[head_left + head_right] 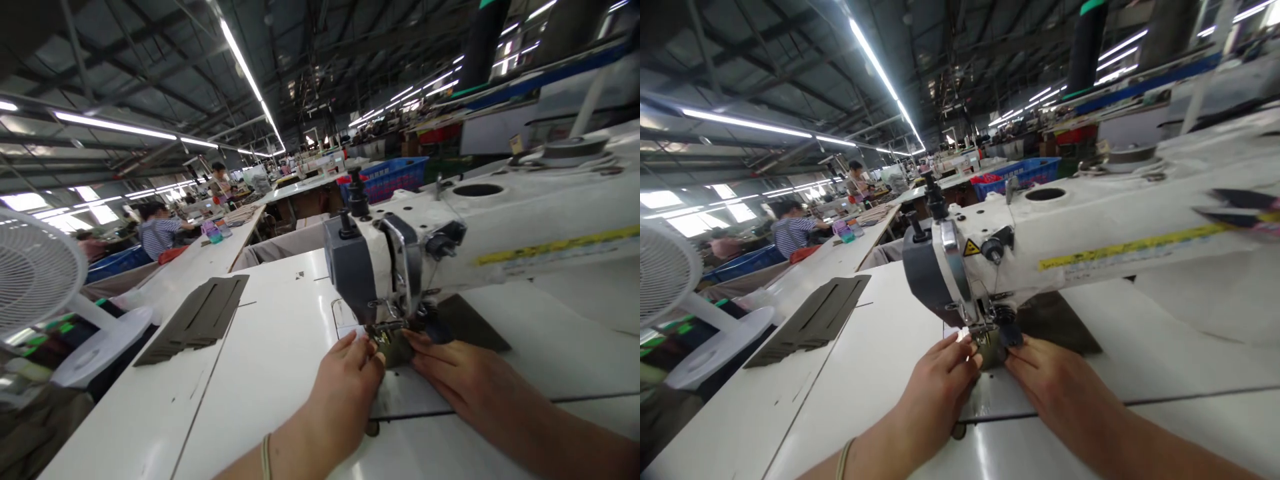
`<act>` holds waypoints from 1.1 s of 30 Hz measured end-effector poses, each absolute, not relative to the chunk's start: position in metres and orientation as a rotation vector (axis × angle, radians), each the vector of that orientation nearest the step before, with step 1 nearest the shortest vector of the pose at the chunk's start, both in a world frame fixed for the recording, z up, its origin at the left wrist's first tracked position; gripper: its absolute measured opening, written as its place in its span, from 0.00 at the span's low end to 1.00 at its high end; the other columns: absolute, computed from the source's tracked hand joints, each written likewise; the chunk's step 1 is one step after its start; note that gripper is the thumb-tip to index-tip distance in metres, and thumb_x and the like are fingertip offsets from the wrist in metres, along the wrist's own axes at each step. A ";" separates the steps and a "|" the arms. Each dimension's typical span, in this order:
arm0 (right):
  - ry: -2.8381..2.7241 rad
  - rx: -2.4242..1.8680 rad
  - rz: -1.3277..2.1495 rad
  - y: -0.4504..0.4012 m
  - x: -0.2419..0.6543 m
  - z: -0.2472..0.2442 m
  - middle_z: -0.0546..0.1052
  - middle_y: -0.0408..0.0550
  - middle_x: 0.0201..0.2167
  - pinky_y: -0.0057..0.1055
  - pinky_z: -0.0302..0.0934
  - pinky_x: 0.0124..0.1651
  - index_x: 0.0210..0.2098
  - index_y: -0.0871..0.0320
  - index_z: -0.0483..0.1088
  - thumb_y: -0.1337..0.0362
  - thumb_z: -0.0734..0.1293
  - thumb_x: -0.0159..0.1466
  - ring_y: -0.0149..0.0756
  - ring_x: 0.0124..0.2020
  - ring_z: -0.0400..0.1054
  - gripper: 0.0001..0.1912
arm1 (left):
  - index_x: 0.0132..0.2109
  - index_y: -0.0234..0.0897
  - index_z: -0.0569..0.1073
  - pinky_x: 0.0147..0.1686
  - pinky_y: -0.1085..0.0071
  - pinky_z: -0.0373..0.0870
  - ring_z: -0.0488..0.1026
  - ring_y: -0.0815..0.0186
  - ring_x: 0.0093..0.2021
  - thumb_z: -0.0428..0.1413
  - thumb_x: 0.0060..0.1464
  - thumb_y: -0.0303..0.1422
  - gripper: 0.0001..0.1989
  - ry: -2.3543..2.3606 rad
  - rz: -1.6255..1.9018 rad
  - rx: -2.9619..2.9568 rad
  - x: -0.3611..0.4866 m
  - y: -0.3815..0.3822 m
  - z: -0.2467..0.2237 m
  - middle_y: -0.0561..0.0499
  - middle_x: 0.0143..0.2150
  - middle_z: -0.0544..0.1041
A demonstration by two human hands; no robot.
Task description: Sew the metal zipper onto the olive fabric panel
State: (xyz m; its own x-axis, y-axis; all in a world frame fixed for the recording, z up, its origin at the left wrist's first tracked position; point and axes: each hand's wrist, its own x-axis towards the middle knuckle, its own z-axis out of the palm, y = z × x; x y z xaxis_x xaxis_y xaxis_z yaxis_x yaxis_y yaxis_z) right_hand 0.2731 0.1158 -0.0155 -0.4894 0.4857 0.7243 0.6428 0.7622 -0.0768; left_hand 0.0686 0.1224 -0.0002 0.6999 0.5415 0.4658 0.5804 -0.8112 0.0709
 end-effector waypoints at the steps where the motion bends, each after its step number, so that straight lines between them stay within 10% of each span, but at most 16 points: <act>1: -2.188 -0.839 -0.269 0.116 0.274 -0.017 0.76 0.48 0.30 0.25 0.69 0.35 0.31 0.58 0.71 0.74 0.52 0.66 0.32 0.30 0.72 0.18 | 0.42 0.32 0.71 0.55 0.61 0.68 0.73 0.60 0.45 0.49 0.59 0.25 0.07 -0.907 -0.716 -2.815 0.068 0.122 0.000 0.43 0.41 0.74; 33: -2.322 -0.933 -0.275 0.131 0.282 -0.029 0.75 0.50 0.30 0.30 0.70 0.33 0.34 0.58 0.71 0.71 0.54 0.65 0.38 0.34 0.73 0.15 | 0.37 0.32 0.71 0.56 0.63 0.67 0.73 0.63 0.40 0.49 0.58 0.24 0.06 -0.874 -0.545 -2.827 0.068 0.139 -0.002 0.45 0.36 0.75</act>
